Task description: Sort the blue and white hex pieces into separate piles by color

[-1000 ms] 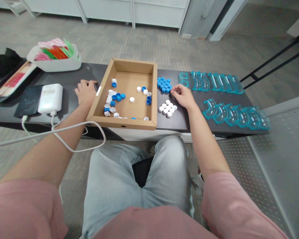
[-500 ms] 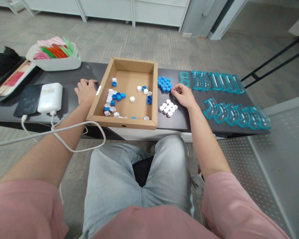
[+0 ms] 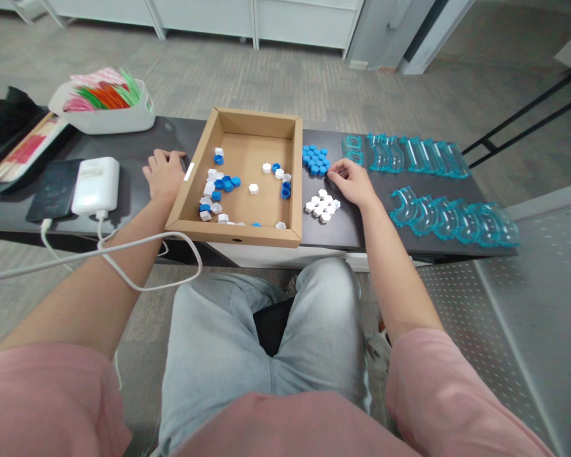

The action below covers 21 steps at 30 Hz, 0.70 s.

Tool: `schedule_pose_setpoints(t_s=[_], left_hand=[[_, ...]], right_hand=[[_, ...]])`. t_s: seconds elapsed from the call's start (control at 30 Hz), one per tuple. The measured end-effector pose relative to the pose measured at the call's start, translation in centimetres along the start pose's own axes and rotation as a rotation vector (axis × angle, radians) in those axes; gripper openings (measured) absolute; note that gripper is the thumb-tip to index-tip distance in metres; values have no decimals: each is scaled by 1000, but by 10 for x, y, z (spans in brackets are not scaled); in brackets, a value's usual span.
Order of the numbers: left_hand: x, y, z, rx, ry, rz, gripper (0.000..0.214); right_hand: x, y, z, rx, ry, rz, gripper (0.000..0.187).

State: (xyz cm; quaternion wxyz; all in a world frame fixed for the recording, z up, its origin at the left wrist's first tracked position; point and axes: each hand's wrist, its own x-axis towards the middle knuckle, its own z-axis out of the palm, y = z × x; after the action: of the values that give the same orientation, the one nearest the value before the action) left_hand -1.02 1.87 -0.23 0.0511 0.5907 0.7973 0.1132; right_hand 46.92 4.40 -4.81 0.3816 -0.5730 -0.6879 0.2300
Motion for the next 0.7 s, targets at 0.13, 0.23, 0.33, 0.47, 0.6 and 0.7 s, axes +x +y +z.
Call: schedule_pose_setpoints(t_s=[0.13,0.23,0.33,0.47,0.6,0.7], left_hand=[[1,0,0,10,-5,-7,65],[2,-2,1,3,3,-1,62],[2,-2,1,6,-3,1,62],[1,-1,1,16,-15,0,66],[-1,1,0,7,-11,1,67],[-1,1,-1,5,-11,-4,66]], right_hand=[[0,0,1,13,-1,7,22],[1,2,1,12,1,0,22],[1,3,0,6,0,-6,22],[1,2,1,8,7,-3,20],[0,1,0,10,7,2,20],[0,0,0,7,0,4,19]])
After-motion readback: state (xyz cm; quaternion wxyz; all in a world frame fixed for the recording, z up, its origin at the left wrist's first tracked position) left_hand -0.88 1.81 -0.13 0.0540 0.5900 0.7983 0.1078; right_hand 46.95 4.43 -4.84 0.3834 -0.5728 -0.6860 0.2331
